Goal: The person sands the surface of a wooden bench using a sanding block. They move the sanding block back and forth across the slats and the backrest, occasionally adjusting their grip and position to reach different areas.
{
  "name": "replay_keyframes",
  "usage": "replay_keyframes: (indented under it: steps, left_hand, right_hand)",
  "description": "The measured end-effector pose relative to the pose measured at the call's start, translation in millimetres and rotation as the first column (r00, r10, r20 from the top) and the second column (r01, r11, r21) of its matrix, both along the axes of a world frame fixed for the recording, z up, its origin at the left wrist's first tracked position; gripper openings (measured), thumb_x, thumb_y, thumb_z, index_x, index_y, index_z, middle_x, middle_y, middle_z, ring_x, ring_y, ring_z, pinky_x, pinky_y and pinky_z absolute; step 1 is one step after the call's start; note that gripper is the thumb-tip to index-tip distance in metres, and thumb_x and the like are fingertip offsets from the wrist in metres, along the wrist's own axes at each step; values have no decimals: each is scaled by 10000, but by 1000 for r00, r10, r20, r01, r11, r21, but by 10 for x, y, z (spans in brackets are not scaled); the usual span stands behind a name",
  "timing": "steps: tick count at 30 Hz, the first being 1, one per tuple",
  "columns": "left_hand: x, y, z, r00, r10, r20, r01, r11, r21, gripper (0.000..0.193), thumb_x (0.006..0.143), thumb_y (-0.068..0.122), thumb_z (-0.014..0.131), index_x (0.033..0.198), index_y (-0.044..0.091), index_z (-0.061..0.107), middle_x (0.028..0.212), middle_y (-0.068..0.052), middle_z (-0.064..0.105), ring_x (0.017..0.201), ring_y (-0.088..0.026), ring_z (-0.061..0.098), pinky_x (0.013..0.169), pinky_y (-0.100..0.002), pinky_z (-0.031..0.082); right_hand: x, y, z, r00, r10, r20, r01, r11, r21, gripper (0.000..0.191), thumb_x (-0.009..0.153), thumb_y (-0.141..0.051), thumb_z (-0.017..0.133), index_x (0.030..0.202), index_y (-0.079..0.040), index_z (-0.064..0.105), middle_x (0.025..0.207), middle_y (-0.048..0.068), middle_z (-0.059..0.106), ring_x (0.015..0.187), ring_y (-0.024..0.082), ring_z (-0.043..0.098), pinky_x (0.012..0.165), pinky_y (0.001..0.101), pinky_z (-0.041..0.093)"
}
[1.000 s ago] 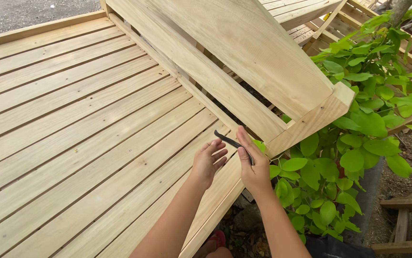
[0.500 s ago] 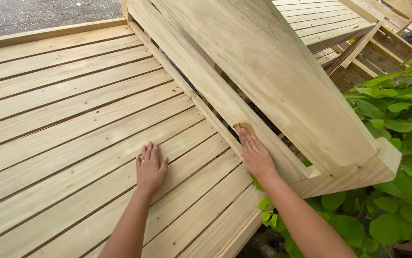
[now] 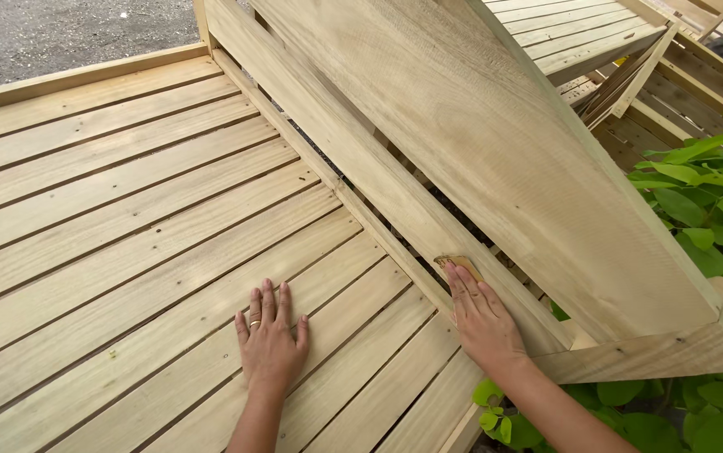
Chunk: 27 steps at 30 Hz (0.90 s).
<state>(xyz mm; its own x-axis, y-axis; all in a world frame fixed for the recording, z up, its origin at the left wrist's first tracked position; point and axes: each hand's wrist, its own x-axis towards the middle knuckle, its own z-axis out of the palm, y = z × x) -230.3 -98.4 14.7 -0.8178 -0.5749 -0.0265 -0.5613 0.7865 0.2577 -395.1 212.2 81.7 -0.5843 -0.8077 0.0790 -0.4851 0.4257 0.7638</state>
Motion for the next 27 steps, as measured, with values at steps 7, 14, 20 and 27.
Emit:
replay_keyframes:
  steps: [7,14,20,27]
  left_hand:
    - [-8,-17,89,1000,1,18,-2,999,40,733,958,521,370,1625,272,196,1712,-14,131,1542,-205,97,1224,-467,83]
    - [-2,-79,94,1000,5,-7,-4,998,70,724,956,517,389,1609,264,204,1676,-18,140,1541,-206,103,1226,-459,84]
    - [-27,-1,69,998,0,56,-2,1000,31,718,967,509,360,1605,233,181,1688,-26,124,1541,-211,101,1229,-471,80]
    - [-45,-68,160,993,-10,119,0,997,82,706,975,537,327,1607,276,150,1695,2,77,1553,-184,64,1247,-457,50]
  right_hand:
    - [-828,-1493,-345,999,39,-18,-36,990,137,677,996,-266,333,1579,72,274,1711,146,112,1564,249,17,1218,411,-44]
    - [-953,-2033,-151,999,38,-22,-35,994,106,664,1007,-239,325,1567,105,226,1714,153,75,1575,261,2,1229,417,-45]
    - [26,-102,0,992,-44,119,47,998,-29,663,978,-200,372,1560,92,248,1697,162,141,1563,265,46,1228,426,-10]
    - [-752,-1662,-37,996,33,-83,-39,997,-70,657,985,-179,299,1578,96,233,1710,153,153,1575,261,47,1248,390,20]
